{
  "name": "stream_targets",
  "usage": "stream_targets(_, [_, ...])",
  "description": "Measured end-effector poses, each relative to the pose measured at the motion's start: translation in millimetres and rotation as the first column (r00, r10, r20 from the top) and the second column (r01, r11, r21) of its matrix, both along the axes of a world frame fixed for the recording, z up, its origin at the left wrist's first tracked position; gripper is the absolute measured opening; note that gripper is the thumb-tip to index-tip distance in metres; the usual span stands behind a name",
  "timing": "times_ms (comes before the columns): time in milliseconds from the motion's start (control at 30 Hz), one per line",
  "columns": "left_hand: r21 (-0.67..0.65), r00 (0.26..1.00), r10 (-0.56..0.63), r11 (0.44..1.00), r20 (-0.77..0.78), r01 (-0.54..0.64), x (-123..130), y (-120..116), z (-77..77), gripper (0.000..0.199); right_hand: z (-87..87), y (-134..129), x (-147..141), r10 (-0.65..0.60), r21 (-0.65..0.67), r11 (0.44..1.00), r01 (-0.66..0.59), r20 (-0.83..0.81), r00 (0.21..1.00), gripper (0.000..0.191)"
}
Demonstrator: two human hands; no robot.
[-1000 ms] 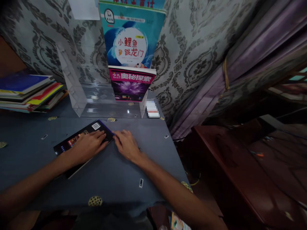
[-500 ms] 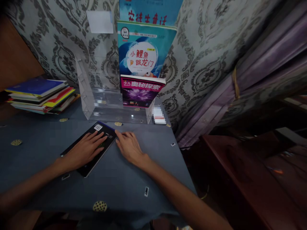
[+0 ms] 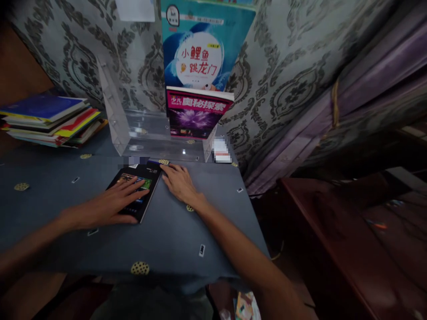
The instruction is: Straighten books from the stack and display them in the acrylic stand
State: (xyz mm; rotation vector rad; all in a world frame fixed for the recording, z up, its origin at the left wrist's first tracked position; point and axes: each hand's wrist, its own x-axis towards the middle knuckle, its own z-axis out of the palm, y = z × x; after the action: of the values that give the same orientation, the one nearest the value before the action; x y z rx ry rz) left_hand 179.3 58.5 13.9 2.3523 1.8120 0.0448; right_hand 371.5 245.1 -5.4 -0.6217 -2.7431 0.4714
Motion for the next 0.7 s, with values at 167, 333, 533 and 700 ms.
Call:
stream_targets(167, [0.026,0.998,-0.047,0.998,-0.046,0.048,6,-21,1.7,0.066,-4.2,2,2,0.02,-0.005,1.0,-0.02,-0.014,1.0,0.044])
stream_targets(333, [0.114,0.989,-0.068,0.99,-0.128,0.083,15,-22,-0.2,0.048,-4.2,1,3,0.039,-0.001,0.999,-0.039,-0.017,0.999,0.044])
stream_targets(533, [0.136,0.983,-0.083,0.985,-0.163,0.105,15,-33,-3.6,0.041,-5.8,0,3,0.058,-0.001,0.998,-0.058,-0.021,0.998,0.044])
stream_targets(700, [0.094,0.985,-0.08,0.991,-0.154,0.095,19,-31,8.8,0.045,-8.7,-6,6,0.087,-0.036,0.995,-0.09,-0.067,0.994,0.043])
